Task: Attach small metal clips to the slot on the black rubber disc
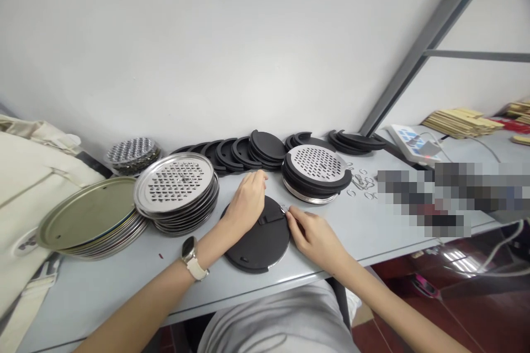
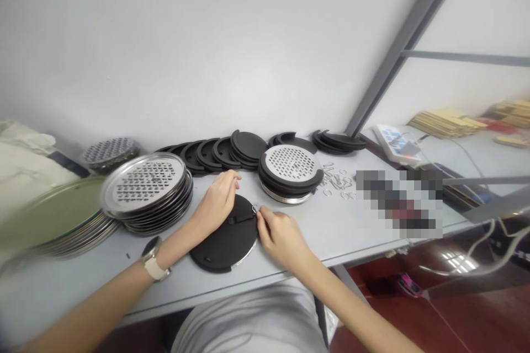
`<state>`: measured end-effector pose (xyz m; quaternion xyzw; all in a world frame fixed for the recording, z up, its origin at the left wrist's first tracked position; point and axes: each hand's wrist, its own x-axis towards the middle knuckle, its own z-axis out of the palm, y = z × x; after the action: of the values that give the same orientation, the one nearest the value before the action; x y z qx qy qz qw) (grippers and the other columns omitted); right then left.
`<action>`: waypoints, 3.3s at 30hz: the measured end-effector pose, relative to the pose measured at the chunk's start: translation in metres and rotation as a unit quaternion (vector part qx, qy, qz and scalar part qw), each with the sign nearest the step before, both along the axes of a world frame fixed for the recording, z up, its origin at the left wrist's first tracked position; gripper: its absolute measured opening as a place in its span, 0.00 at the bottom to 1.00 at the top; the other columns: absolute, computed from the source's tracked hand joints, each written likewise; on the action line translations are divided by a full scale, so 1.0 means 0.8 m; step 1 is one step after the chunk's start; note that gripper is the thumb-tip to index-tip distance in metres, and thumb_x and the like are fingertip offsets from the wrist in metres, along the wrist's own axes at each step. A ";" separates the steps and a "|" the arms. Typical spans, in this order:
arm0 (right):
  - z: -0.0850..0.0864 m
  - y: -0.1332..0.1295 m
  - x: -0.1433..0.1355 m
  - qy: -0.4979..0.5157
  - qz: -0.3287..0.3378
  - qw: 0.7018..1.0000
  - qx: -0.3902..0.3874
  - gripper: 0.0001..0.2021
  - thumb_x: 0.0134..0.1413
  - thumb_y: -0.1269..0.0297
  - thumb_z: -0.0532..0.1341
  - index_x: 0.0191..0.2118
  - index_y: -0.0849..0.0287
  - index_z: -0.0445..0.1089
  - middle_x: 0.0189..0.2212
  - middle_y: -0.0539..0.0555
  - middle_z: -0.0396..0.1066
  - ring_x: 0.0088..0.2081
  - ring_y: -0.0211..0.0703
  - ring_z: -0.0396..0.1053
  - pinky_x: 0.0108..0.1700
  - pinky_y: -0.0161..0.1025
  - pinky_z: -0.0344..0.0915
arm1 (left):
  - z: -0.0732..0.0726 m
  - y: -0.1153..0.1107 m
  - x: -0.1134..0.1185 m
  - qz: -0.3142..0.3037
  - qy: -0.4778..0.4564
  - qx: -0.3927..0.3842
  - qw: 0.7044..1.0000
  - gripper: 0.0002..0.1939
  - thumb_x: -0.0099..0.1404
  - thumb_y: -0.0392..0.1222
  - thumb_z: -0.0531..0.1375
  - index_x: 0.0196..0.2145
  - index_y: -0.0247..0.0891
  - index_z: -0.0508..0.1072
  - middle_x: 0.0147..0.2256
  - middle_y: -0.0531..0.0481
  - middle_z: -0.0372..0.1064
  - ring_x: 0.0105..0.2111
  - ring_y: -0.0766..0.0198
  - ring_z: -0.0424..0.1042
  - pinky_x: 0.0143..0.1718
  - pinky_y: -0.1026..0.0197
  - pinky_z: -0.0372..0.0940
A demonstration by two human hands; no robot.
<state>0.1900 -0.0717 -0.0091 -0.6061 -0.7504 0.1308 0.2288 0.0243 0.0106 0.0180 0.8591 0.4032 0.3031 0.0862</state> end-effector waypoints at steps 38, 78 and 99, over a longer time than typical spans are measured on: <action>0.004 0.013 0.021 0.011 0.078 0.997 -0.014 0.14 0.67 0.61 0.43 0.28 0.55 0.52 0.19 0.46 0.54 0.21 0.37 0.56 0.28 0.35 0.51 | -0.017 -0.054 -0.086 -0.136 0.160 -0.008 0.978 0.36 0.63 0.42 0.54 0.66 0.37 0.46 0.66 0.38 0.41 0.63 0.40 0.44 0.57 0.37 0.53; 0.004 0.007 0.017 -0.024 0.042 0.999 0.006 0.15 0.66 0.63 0.43 0.30 0.56 0.59 0.20 0.50 0.64 0.22 0.40 0.65 0.27 0.35 0.54 | -0.020 -0.061 -0.078 -0.095 0.137 0.007 0.986 0.37 0.60 0.40 0.54 0.65 0.31 0.49 0.64 0.36 0.47 0.58 0.40 0.50 0.55 0.39 0.57; -0.010 -0.008 -0.008 -0.173 -0.065 0.976 0.114 0.17 0.67 0.65 0.42 0.32 0.60 0.64 0.17 0.53 0.68 0.18 0.42 0.65 0.24 0.37 0.46 | -0.019 -0.062 -0.075 -0.080 0.133 0.006 0.988 0.36 0.58 0.38 0.54 0.64 0.29 0.52 0.63 0.34 0.49 0.58 0.41 0.52 0.55 0.39 0.57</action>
<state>0.1832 -0.0785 -0.0171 -0.6371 -0.7476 -0.0775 0.1711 -0.0361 -0.0392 0.0025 0.9219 0.3389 0.1809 0.0503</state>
